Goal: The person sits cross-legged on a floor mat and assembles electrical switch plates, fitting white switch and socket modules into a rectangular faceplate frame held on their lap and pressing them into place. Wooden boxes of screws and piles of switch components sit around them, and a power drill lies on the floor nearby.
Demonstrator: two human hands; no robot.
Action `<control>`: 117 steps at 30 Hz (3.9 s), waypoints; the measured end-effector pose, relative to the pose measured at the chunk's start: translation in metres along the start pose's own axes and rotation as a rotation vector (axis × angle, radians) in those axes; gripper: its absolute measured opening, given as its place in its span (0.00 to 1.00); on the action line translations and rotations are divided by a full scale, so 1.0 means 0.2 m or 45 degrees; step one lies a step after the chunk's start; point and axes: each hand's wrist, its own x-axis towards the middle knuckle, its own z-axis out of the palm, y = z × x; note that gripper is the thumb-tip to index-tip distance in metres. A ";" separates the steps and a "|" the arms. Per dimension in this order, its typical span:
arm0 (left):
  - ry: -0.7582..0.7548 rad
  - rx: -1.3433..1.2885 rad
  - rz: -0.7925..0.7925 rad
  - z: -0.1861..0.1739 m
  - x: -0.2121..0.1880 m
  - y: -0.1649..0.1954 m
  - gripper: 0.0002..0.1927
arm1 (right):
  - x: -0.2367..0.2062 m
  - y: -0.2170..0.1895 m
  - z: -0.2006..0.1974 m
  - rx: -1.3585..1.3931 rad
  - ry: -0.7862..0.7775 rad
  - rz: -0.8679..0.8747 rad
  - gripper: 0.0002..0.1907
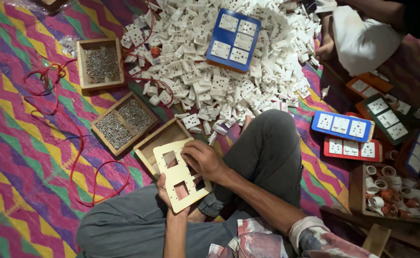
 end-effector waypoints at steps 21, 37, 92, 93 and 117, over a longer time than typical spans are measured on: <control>0.272 0.035 0.168 -0.02 0.00 -0.03 0.35 | -0.02 -0.05 -0.04 0.005 0.021 0.040 0.09; 0.076 0.028 0.086 0.16 0.00 -0.03 0.40 | 0.01 -0.04 -0.03 0.048 0.015 0.023 0.09; 0.051 0.057 0.053 0.23 -0.02 -0.03 0.38 | 0.01 -0.03 -0.03 -0.011 -0.002 -0.062 0.10; 0.055 0.055 0.049 0.23 -0.02 -0.03 0.38 | 0.02 -0.03 -0.03 -0.019 -0.004 -0.073 0.10; 0.041 0.069 0.090 0.19 -0.01 -0.04 0.36 | 0.02 -0.04 -0.04 -0.066 -0.041 -0.063 0.10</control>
